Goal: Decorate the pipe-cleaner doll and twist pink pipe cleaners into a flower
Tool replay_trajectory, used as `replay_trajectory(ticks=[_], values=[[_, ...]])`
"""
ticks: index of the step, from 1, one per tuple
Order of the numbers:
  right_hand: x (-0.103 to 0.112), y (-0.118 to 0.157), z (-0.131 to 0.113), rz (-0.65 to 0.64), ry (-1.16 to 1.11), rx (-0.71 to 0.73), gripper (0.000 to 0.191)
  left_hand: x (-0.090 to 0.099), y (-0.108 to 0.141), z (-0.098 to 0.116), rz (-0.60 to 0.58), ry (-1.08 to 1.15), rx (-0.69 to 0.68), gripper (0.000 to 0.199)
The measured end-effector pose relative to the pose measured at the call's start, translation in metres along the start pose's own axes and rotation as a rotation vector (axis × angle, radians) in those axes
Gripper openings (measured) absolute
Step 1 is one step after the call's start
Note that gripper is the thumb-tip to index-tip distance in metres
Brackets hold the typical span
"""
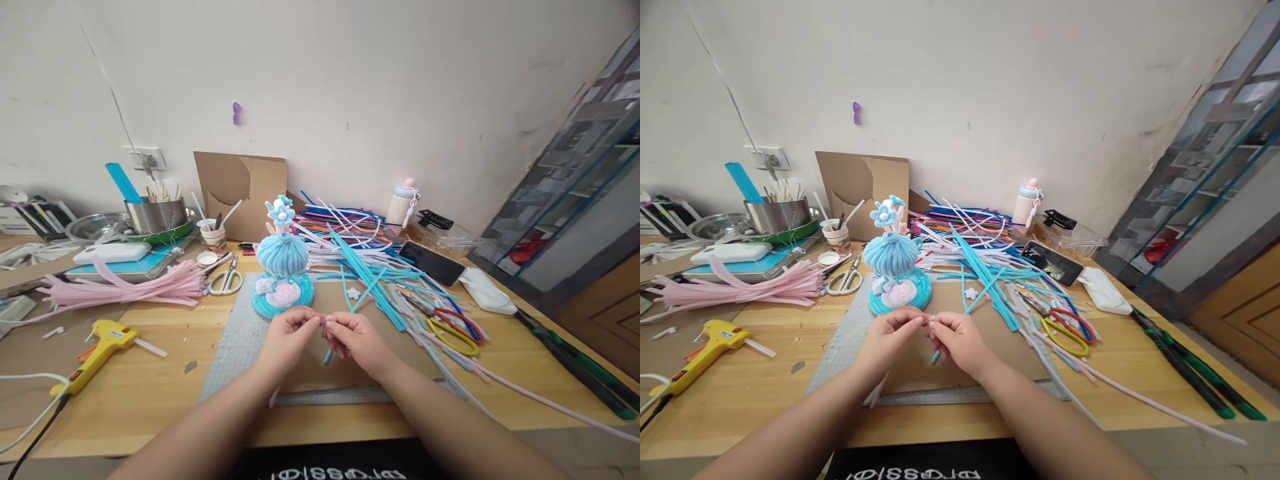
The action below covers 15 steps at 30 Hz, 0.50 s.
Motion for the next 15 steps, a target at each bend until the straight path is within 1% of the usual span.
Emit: replay_trajectory(ticks=[2,3,6,8,10,15], values=[[0.003,-0.001,0.0,0.023,0.017,0.01,0.031,0.001,-0.003,-0.001,-0.051,0.032,0.044,0.023],[0.004,0.0,-0.001,0.027,0.03,0.018,0.031,0.001,-0.004,-0.004,-0.085,0.065,0.095,0.023],[0.004,0.001,-0.002,0.008,0.054,0.042,0.03,-0.005,-0.001,-0.022,-0.195,0.267,0.335,0.022],[0.001,0.002,-0.002,-0.024,0.043,0.048,0.03,-0.011,0.003,-0.031,-0.237,0.405,0.458,0.023],[-0.002,0.003,-0.002,-0.057,0.022,0.052,0.031,-0.015,0.005,-0.034,-0.262,0.488,0.498,0.024],[-0.008,0.003,0.0,-0.113,-0.004,0.029,0.032,-0.022,0.004,-0.033,-0.267,0.558,0.471,0.025]])
Point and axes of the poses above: each hand's wrist, its own y-axis away from the middle knuckle, its own x-axis out of the back of the hand, z = x × y, the point moved 9 cm from there along -y, towards the middle knuckle, and after that the axes turned 5 degrees about z, right-handed, at the moved point
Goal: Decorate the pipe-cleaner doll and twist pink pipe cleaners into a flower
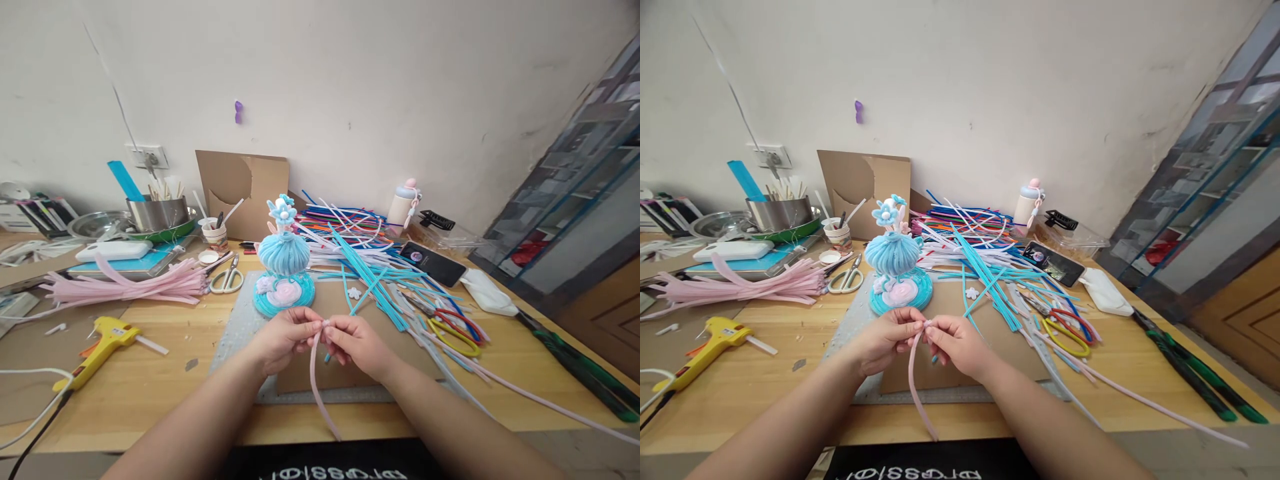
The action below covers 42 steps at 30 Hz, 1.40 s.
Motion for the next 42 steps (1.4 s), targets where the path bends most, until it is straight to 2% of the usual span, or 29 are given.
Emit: replay_trajectory(ticks=[8,15,21,28,32,37,42], values=[[0.007,-0.001,0.001,0.084,-0.038,-0.014,0.034,0.0,0.0,0.0,0.028,0.048,-0.005,0.029],[0.0,0.0,-0.002,0.029,-0.051,-0.02,0.037,0.002,-0.003,-0.002,0.046,0.001,-0.057,0.029],[-0.002,0.002,0.008,0.003,-0.109,-0.085,0.038,0.0,-0.003,-0.003,0.032,-0.033,-0.031,0.033],[-0.011,0.004,0.014,-0.125,-0.227,-0.151,0.036,-0.001,-0.003,-0.008,-0.047,-0.023,-0.002,0.027],[-0.011,0.004,0.017,-0.109,-0.254,-0.202,0.036,0.0,-0.003,-0.007,-0.053,-0.039,-0.005,0.026],[-0.007,0.004,0.013,-0.027,-0.223,-0.213,0.035,0.004,-0.004,0.003,-0.011,-0.084,-0.083,0.026],[-0.001,0.002,0.006,0.029,-0.179,-0.152,0.036,0.014,-0.005,0.014,0.11,-0.18,-0.192,0.026]])
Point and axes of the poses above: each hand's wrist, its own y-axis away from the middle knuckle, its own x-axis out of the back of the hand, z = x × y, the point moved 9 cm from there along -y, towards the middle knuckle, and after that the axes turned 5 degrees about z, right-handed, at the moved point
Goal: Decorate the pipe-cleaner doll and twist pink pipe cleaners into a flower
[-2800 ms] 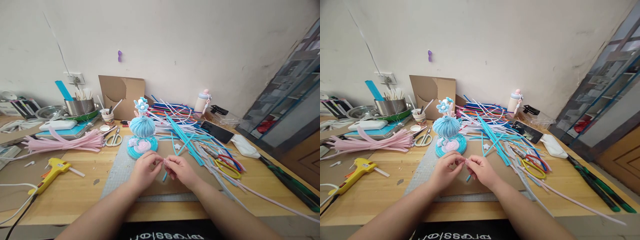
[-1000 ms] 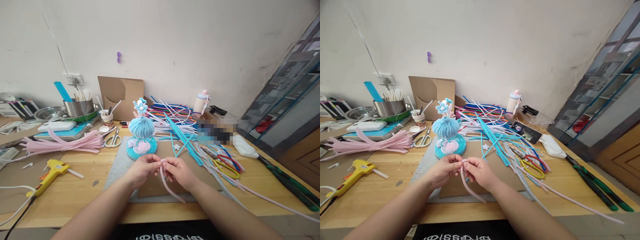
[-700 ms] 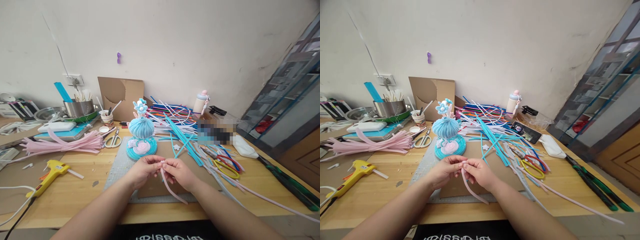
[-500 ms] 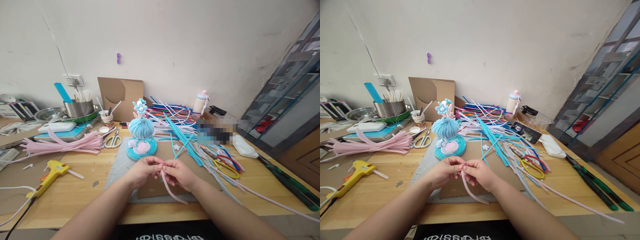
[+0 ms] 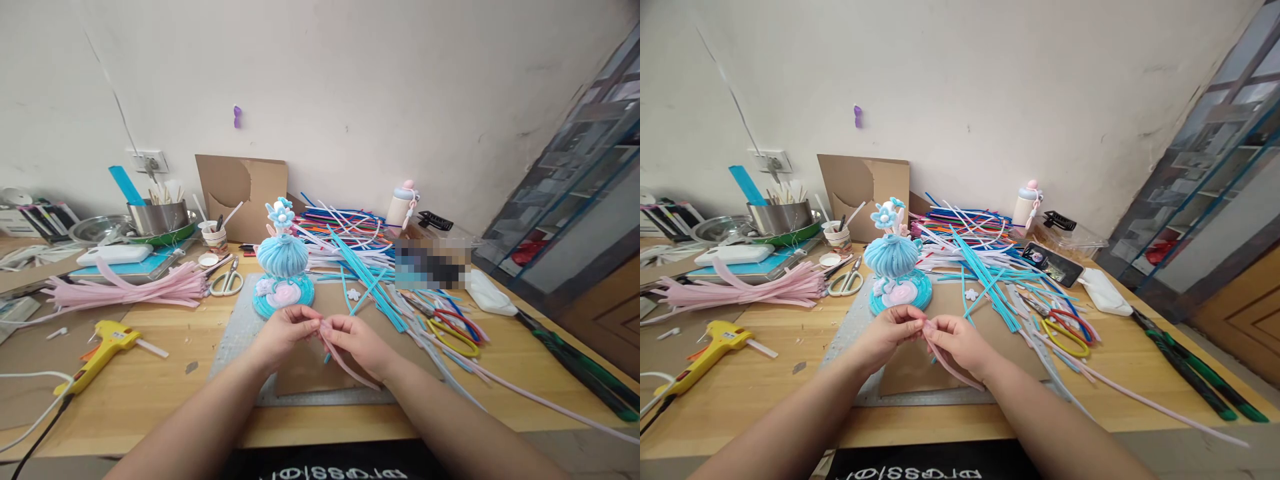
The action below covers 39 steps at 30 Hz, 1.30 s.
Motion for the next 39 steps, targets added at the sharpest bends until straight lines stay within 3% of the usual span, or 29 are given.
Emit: replay_trajectory(ticks=[5,10,16,22,25,31,39], values=[[0.005,-0.002,0.005,0.049,0.085,-0.016,0.035,0.0,0.001,-0.002,0.019,-0.061,0.02,0.026],[0.004,-0.004,0.009,-0.009,0.313,0.002,0.026,-0.005,0.001,-0.001,-0.013,-0.181,0.004,0.027],[0.016,-0.003,-0.017,0.136,0.57,0.301,0.015,0.006,-0.001,-0.006,0.099,-0.076,0.048,0.031],[0.012,0.012,-0.047,0.262,1.003,0.641,0.012,0.003,0.001,-0.011,0.061,0.069,0.117,0.028],[0.008,0.018,-0.054,0.305,1.135,0.702,0.014,0.001,0.001,-0.011,0.054,0.035,0.132,0.031],[0.005,0.025,-0.063,0.368,1.251,0.757,0.019,-0.004,0.005,-0.018,-0.013,-0.003,0.206,0.031],[0.001,0.029,-0.066,0.261,1.237,0.824,0.022,-0.013,0.014,-0.026,-0.157,0.039,0.383,0.027]])
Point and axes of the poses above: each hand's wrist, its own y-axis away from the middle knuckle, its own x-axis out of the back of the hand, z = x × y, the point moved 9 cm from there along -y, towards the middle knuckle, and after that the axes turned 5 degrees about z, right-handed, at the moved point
